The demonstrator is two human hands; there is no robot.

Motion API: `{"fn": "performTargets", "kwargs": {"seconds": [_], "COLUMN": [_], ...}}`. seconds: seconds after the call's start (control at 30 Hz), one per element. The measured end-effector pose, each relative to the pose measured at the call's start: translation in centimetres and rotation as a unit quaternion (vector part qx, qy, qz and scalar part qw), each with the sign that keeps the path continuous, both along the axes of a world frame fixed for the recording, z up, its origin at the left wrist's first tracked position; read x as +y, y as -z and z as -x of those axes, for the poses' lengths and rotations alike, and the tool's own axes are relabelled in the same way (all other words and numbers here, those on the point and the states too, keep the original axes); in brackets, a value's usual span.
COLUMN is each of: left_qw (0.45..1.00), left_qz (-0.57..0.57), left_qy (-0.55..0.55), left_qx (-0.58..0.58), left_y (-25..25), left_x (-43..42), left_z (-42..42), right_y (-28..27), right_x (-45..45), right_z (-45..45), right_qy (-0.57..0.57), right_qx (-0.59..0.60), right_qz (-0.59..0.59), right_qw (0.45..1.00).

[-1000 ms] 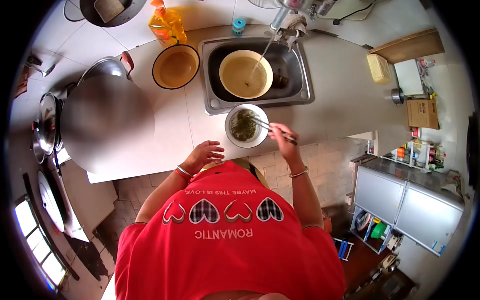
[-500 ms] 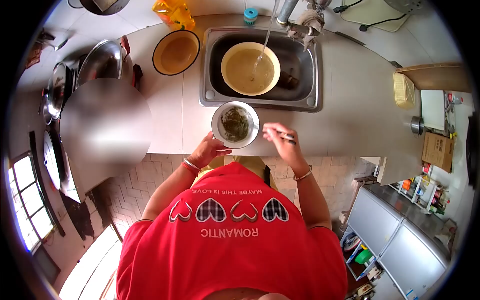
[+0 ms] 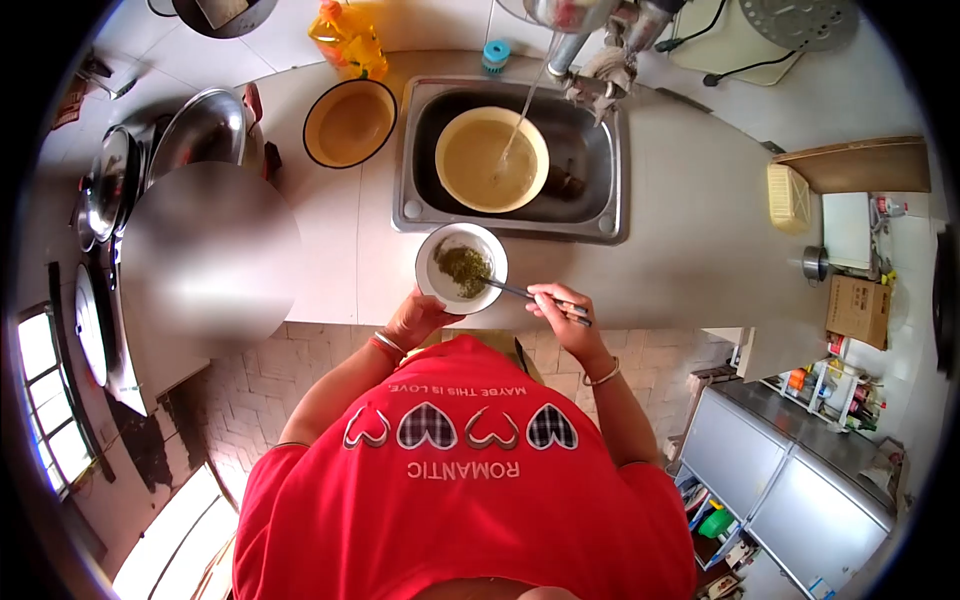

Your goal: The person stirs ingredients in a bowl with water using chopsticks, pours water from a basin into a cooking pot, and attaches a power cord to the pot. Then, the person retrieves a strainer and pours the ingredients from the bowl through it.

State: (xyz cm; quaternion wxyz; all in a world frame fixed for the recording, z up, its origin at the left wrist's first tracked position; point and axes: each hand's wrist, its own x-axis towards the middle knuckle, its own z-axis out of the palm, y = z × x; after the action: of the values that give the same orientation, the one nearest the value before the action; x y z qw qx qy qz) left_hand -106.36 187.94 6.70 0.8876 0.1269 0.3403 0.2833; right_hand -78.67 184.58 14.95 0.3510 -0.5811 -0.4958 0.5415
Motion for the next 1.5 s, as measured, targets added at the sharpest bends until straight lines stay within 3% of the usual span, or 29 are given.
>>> {"fn": "performTargets", "kwargs": {"seconds": [0.2, 0.37, 0.43, 0.5, 0.63, 0.77, 0.87, 1.0, 1.2, 1.3, 1.4, 1.5], "left_qw": [0.999, 0.989, 0.988, 0.986, 0.985, 0.986, 0.986, 0.987, 0.988, 0.99, 0.987, 0.984], "left_qz": [0.012, -0.01, -0.019, -0.006, 0.027, 0.03, 0.028, 0.024, 0.003, -0.013, -0.029, -0.037], "left_qy": [0.042, 0.132, 0.131, 0.123, 0.078, 0.052, 0.059, 0.059, 0.054, 0.054, 0.068, 0.089], "left_qx": [0.026, 0.063, 0.081, 0.117, 0.151, 0.158, 0.152, 0.149, 0.146, 0.126, 0.142, 0.148], "left_y": [0.0, -1.0, -1.1, -1.6, -0.6, 0.8, 0.6, -0.3, -1.9, -1.5, -0.8, -0.6], "left_x": [0.2, 0.8, 0.6, 0.5, -0.1, -0.8, -0.8, -0.1, 1.1, 1.5, 2.0, 2.4], "left_z": [1.3, 4.6, 6.6, 8.2, 11.0, 12.7, 13.2, 13.5, 13.2, 13.3, 12.6, 11.8], "right_y": [-2.7, 1.6, 6.1, 6.7, 9.4, 12.6, 13.5, 12.8, 12.1, 9.0, 10.0, 10.6], "right_x": [-1.3, -3.1, -4.1, -4.0, -3.2, -3.3, -2.9, -2.1, -1.7, -1.5, -1.8, -1.8], "right_z": [-3.0, -6.6, -8.0, -7.8, -6.5, -6.6, -6.7, -6.7, -7.0, -5.3, -4.4, -2.8], "right_qy": [0.288, 0.462, 0.38, 0.239, 0.169, 0.161, 0.122, 0.12, 0.164, 0.233, 0.253, 0.298], "right_qx": [0.144, -0.005, -0.157, -0.362, -0.508, -0.427, -0.555, -0.55, -0.525, -0.476, -0.44, -0.279], "right_qz": [-0.02, -0.067, -0.142, -0.243, -0.253, -0.114, -0.137, -0.055, -0.117, -0.151, -0.23, -0.211], "right_qw": [0.947, 0.884, 0.901, 0.868, 0.806, 0.882, 0.811, 0.824, 0.827, 0.835, 0.83, 0.888]}}
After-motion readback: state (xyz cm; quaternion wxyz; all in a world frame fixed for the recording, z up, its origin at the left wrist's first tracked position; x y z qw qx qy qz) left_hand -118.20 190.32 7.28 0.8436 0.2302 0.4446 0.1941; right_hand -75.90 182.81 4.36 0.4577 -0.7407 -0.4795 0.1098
